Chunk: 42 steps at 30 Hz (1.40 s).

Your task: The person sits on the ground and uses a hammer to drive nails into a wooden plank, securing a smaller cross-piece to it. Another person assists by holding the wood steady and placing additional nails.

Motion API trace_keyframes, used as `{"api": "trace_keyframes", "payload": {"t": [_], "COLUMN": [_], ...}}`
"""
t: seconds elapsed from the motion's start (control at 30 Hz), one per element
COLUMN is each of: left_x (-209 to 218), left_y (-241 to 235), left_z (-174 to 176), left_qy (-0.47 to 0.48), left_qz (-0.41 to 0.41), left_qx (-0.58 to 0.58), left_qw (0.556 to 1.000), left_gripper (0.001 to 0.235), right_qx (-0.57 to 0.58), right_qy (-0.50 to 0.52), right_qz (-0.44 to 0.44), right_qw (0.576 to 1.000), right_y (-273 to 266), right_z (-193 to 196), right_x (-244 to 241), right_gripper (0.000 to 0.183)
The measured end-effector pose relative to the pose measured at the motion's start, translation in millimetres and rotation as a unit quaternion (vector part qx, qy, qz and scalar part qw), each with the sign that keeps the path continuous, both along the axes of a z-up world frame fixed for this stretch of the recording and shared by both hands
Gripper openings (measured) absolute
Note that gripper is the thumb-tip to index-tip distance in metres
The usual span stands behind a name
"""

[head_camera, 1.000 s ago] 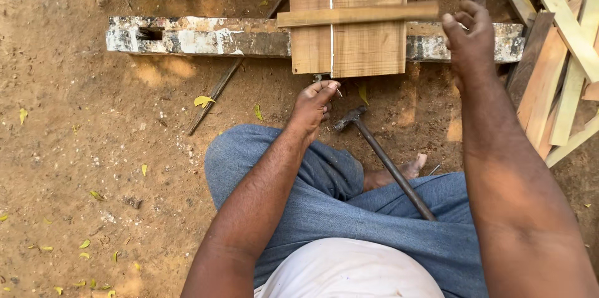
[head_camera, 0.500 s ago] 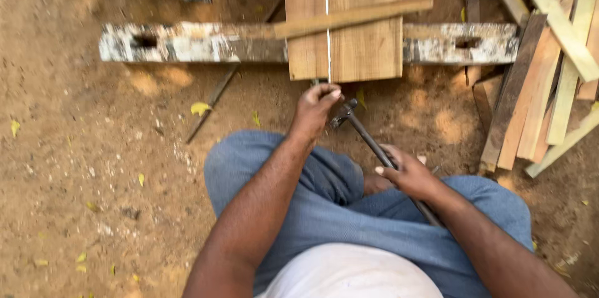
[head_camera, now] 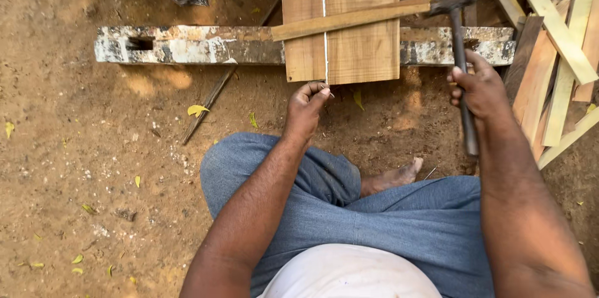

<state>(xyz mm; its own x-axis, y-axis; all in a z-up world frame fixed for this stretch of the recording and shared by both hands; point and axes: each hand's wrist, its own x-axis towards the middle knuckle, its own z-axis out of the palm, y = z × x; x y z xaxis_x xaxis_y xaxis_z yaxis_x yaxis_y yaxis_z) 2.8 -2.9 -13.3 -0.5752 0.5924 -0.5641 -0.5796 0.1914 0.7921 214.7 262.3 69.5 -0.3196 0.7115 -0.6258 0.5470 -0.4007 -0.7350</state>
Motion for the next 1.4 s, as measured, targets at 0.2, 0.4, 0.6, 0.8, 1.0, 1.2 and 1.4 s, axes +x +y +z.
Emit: {"api": "trace_keyframes", "payload": {"t": [0.2, 0.4, 0.6, 0.8, 1.0, 1.2, 1.4], "left_x": [1, -5, -6, -3, -3, -3, -10], "left_y": [1, 7, 6, 4, 5, 3, 16], "left_z": [3, 13, 8, 8, 11, 9, 34], "left_qy": [0.003, -0.031, -0.023, -0.012, -0.030, -0.014, 0.146], "left_qz": [-0.010, -0.027, -0.024, -0.033, -0.025, -0.016, -0.057], "left_qx": [0.002, -0.077, -0.047, -0.025, -0.060, -0.026, -0.109], "left_qw": [1.000, 0.996, 0.998, 0.999, 0.997, 0.999, 0.982], "left_gripper": [0.017, 0.019, 0.019, 0.019, 0.017, 0.016, 0.020], "right_qx": [0.000, -0.070, -0.046, -0.060, -0.080, -0.066, 0.202], "right_qy": [0.116, 0.182, 0.114, 0.275, 0.225, 0.276, 0.100], "right_qz": [-0.012, -0.086, -0.004, -0.092, -0.012, -0.071, 0.017], "right_qw": [0.993, 0.977, 0.992, 0.955, 0.971, 0.956, 0.974], "right_y": [-6, 24, 12, 3, 11, -20, -86], "right_z": [-43, -43, -46, -59, -48, -44, 2], "right_x": [38, 33, 38, 45, 57, 49, 31], "right_gripper": [0.060, 0.059, 0.059, 0.058, 0.061, 0.061, 0.064]}}
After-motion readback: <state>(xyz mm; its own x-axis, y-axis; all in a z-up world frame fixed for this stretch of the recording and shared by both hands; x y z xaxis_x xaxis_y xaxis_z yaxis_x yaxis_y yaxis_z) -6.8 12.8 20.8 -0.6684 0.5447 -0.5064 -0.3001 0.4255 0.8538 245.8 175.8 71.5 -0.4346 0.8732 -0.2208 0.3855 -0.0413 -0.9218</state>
